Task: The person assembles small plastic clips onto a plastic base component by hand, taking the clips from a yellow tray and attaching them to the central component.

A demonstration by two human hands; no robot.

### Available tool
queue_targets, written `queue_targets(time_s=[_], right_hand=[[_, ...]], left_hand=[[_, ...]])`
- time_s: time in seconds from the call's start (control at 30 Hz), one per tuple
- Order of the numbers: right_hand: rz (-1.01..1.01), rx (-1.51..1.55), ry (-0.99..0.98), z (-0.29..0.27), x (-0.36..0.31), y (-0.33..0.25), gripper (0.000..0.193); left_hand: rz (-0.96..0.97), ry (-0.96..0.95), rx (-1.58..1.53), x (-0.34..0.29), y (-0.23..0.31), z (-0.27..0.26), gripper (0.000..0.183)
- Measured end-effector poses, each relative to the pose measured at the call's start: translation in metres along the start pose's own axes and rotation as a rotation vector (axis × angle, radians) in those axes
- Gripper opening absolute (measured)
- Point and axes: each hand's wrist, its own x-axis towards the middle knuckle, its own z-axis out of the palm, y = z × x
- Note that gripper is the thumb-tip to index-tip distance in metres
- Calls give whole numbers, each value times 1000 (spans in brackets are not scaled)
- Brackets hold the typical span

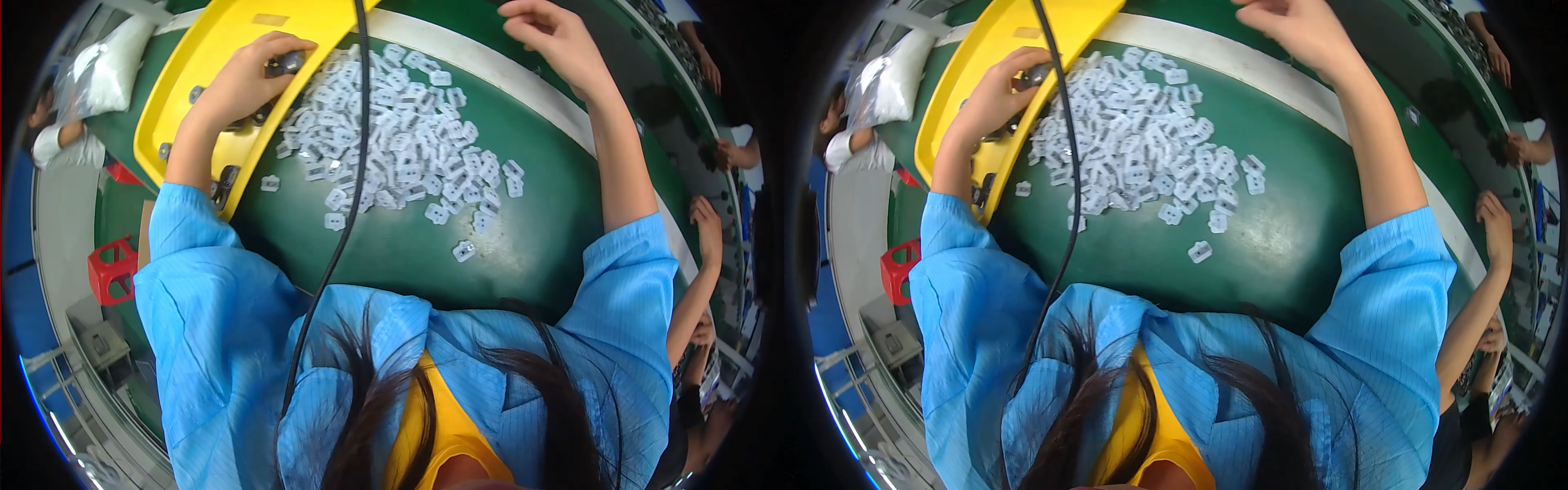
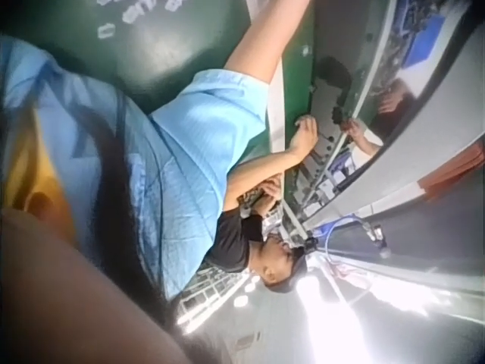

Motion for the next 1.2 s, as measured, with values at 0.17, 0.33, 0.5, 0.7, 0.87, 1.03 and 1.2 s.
queue_targets(time_s=[0.17,0.33,0.5,0.7,0.87,1.03,1.2], right_hand=[[-30,-83,-674,-9,-31,-1,33],[-172,-424,-781,-2,-69,-9,41],[-37,-331,-588,-2,-94,-9,40],[-213,-271,-275,18,-51,22,32],[-256,-222,-207,17,-18,31,35],[-658,-296,-141,19,-79,-1,32],[-823,-380,-434,50,-136,12,37]], left_hand=[[-267,237,-120,16,15,-2,40],[-268,124,-1145,46,60,13,41],[-116,19,-1463,56,120,49,50],[38,227,-1030,62,117,80,47],[-168,182,-1172,58,109,75,56],[-148,70,-1181,54,89,71,34],[-131,81,-1108,35,102,48,26]])
